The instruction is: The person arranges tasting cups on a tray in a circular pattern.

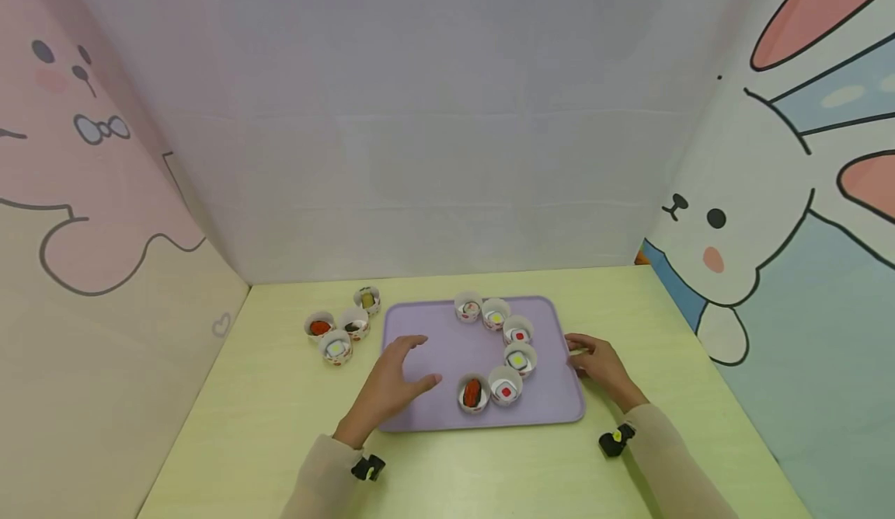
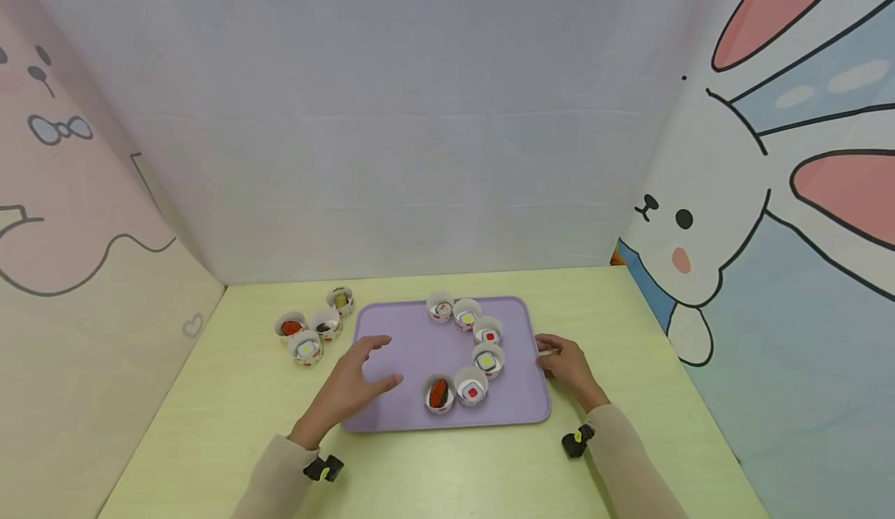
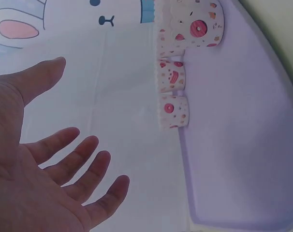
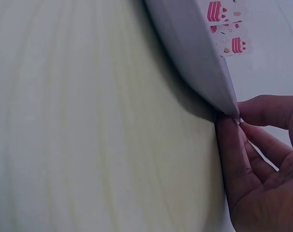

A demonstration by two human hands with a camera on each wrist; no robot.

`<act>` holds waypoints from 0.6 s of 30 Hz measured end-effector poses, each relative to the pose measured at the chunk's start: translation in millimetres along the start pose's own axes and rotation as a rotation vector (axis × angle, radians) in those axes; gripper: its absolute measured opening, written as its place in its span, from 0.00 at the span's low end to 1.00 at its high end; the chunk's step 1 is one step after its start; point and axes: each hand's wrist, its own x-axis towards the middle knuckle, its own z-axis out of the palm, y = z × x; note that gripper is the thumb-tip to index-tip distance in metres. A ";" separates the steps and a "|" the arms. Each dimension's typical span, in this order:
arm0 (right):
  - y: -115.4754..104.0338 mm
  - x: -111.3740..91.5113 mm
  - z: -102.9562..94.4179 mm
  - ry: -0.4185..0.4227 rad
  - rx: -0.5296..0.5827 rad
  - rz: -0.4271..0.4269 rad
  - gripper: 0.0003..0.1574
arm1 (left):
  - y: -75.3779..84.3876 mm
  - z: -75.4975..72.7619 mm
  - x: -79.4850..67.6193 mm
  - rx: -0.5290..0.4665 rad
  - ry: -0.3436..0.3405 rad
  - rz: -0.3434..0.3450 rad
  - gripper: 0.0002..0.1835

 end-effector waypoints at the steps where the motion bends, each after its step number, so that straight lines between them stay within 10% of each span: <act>1: -0.1 0.0 -0.1 0.001 0.000 0.000 0.34 | 0.1 -3.4 0.3 0.003 0.011 -0.003 0.37; 18: -1.0 -2.0 0.1 0.001 -0.002 0.006 0.35 | -17.8 -58.2 8.5 -0.011 0.166 0.032 0.38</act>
